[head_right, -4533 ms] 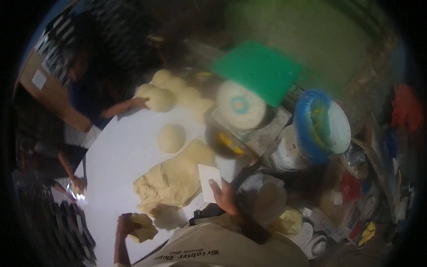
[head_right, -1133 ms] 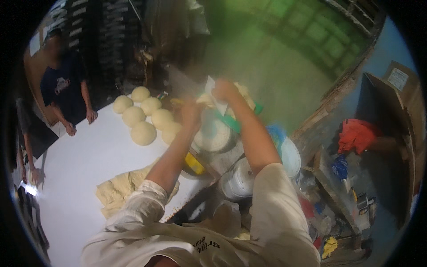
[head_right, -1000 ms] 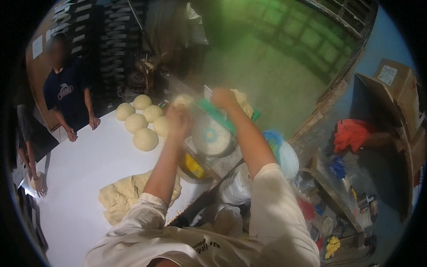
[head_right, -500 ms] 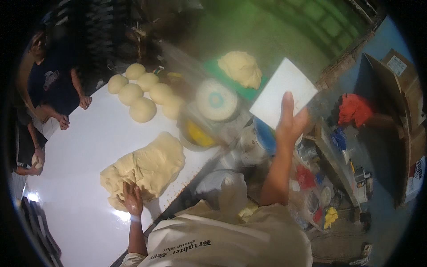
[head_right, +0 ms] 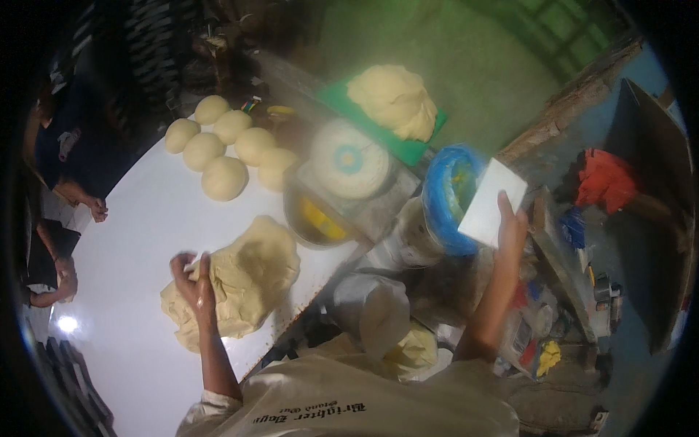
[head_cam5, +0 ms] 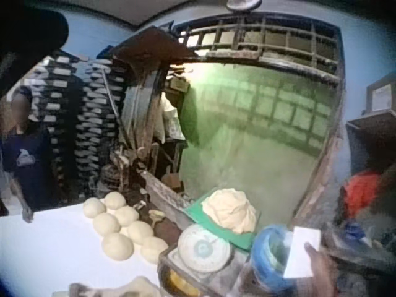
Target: The person uses a scraper to cut portions of dough from a large batch, then places each portion onto a scale to weigh it.
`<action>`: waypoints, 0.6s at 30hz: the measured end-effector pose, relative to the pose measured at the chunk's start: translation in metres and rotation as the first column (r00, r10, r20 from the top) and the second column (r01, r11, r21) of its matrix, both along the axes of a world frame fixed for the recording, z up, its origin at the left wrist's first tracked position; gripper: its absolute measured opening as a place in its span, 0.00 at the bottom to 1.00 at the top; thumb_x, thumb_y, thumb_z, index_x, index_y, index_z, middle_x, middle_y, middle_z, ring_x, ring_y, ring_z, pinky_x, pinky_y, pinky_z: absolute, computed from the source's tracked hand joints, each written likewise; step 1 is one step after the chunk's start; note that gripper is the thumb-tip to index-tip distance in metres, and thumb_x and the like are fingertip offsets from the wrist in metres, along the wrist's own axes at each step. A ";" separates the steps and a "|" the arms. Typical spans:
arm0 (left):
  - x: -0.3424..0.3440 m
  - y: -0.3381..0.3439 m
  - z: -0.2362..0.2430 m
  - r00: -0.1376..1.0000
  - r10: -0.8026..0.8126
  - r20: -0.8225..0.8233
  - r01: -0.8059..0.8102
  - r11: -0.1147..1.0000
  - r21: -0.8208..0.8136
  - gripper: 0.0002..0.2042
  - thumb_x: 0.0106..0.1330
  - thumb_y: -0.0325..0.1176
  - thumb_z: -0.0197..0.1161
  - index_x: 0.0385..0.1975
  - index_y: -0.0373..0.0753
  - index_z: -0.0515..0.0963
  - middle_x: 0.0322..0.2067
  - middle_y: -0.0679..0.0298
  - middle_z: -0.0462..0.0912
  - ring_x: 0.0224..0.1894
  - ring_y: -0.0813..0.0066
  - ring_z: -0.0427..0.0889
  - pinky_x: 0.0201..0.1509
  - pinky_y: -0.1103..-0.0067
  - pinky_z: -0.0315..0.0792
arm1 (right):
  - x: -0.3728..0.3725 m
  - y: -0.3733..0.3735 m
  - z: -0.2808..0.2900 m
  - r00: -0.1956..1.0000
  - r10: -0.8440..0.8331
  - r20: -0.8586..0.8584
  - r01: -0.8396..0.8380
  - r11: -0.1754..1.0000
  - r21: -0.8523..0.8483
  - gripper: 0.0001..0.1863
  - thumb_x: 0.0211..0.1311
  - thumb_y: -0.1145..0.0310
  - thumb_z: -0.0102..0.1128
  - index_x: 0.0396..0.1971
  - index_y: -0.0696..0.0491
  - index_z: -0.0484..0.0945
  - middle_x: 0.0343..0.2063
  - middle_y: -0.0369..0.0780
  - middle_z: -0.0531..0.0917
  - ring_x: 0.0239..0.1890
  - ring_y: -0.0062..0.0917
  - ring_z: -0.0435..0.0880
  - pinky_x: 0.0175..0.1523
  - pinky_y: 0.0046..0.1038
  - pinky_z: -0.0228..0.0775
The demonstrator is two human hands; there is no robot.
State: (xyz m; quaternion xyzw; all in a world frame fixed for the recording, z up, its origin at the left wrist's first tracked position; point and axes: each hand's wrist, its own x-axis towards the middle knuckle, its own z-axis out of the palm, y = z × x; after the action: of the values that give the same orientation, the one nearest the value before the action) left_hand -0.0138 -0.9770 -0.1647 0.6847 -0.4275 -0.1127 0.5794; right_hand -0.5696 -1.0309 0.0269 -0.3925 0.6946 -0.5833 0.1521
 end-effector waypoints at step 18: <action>-0.306 -0.274 0.189 0.447 -0.645 -0.620 0.384 0.764 -0.519 0.38 0.73 0.52 0.60 0.74 0.32 0.56 0.70 0.47 0.65 0.70 0.51 0.68 0.74 0.63 0.61 | 0.085 -0.303 0.080 0.515 0.857 -0.033 -0.844 0.513 0.154 0.18 0.70 0.63 0.62 0.50 0.61 0.83 0.41 0.42 0.88 0.36 0.22 0.87 0.41 0.27 0.79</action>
State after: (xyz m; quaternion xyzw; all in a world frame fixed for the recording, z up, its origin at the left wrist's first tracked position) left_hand -0.3200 -1.2509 0.0243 0.3045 -0.3383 -0.4991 0.7374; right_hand -0.4847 -1.3334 0.1066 -0.7025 0.4533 -0.3706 0.4047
